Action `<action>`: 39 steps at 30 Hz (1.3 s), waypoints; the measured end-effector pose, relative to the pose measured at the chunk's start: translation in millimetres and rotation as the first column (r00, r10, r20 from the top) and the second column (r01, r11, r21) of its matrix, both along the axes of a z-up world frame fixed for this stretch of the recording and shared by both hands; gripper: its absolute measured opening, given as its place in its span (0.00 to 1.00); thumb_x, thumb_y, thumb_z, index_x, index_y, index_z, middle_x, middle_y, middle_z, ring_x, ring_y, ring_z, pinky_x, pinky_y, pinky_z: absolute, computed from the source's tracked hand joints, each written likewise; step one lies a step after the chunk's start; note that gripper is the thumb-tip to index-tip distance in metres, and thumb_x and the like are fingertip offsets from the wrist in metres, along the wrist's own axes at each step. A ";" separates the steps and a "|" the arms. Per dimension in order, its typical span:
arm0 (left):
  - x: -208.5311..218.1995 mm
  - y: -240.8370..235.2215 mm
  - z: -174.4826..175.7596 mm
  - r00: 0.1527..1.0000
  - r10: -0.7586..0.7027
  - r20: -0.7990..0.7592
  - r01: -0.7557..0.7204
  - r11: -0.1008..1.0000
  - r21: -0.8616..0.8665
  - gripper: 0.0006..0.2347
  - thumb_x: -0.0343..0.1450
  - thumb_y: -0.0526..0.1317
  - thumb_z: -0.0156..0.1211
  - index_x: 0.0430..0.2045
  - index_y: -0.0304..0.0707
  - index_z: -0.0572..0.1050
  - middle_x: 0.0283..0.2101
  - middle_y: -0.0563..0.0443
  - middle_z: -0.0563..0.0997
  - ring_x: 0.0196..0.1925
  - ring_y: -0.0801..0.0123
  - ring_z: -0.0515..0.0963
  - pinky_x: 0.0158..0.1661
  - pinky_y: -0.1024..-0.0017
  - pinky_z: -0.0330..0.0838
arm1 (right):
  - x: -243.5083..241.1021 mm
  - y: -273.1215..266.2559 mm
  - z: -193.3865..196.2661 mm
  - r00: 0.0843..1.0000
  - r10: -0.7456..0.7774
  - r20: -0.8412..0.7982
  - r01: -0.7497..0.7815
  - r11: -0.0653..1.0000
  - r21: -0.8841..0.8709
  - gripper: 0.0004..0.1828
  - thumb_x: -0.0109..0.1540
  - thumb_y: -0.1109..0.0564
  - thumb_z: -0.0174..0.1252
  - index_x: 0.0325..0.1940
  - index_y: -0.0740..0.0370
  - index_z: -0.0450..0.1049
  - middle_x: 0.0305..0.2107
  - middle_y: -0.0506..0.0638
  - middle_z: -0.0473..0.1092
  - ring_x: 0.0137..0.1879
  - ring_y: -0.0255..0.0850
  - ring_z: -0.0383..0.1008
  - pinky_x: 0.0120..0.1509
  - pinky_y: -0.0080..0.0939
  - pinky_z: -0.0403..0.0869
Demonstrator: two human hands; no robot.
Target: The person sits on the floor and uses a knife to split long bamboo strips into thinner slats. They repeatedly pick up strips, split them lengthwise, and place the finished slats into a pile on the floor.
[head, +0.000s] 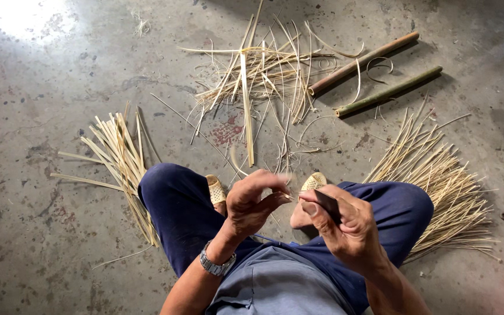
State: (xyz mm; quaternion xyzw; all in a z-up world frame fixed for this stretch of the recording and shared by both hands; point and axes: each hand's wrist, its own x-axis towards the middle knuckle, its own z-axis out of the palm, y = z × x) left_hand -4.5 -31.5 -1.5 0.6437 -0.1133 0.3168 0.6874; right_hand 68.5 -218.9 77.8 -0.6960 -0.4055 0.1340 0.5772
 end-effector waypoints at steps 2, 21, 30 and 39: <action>3.5 -0.7 5.1 0.999 0.035 -0.027 -0.033 0.998 0.051 0.23 0.70 0.29 0.70 0.59 0.31 0.69 0.40 0.48 0.82 0.41 0.72 0.82 0.44 0.74 0.78 | 2.8 0.5 -3.0 0.998 0.042 -0.042 -0.039 0.996 0.080 0.12 0.67 0.55 0.58 0.51 0.64 0.76 0.36 0.50 0.77 0.40 0.31 0.82 0.40 0.29 0.82; 1.6 64.3 -80.1 0.926 0.022 -0.376 -0.330 0.527 -0.783 0.31 0.77 0.58 0.42 0.68 0.31 0.55 0.63 0.36 0.68 0.57 0.51 0.77 0.53 0.51 0.77 | 77.9 -81.3 -115.7 0.615 -0.336 -0.713 0.609 0.777 0.159 0.05 0.71 0.60 0.57 0.43 0.65 0.73 0.34 0.56 0.74 0.23 0.28 0.59 0.23 0.28 0.57; -11.7 116.8 -96.8 0.903 0.200 -0.379 -0.426 0.311 -0.850 0.23 0.77 0.54 0.45 0.59 0.37 0.68 0.45 0.48 0.76 0.47 0.56 0.80 0.46 0.55 0.76 | 87.8 -117.5 -151.8 0.625 -0.339 -0.703 0.568 0.815 0.112 0.04 0.73 0.64 0.55 0.43 0.65 0.71 0.33 0.58 0.72 0.25 0.30 0.59 0.25 0.28 0.57; -17.6 129.5 -131.3 0.905 0.160 -0.395 -0.425 0.267 -0.865 0.14 0.77 0.42 0.54 0.52 0.32 0.74 0.31 0.51 0.78 0.31 0.65 0.81 0.36 0.67 0.80 | 98.1 -141.1 -164.7 0.645 -0.346 -0.681 0.565 0.816 0.121 0.11 0.77 0.62 0.57 0.41 0.68 0.68 0.34 0.59 0.71 0.28 0.31 0.61 0.27 0.29 0.59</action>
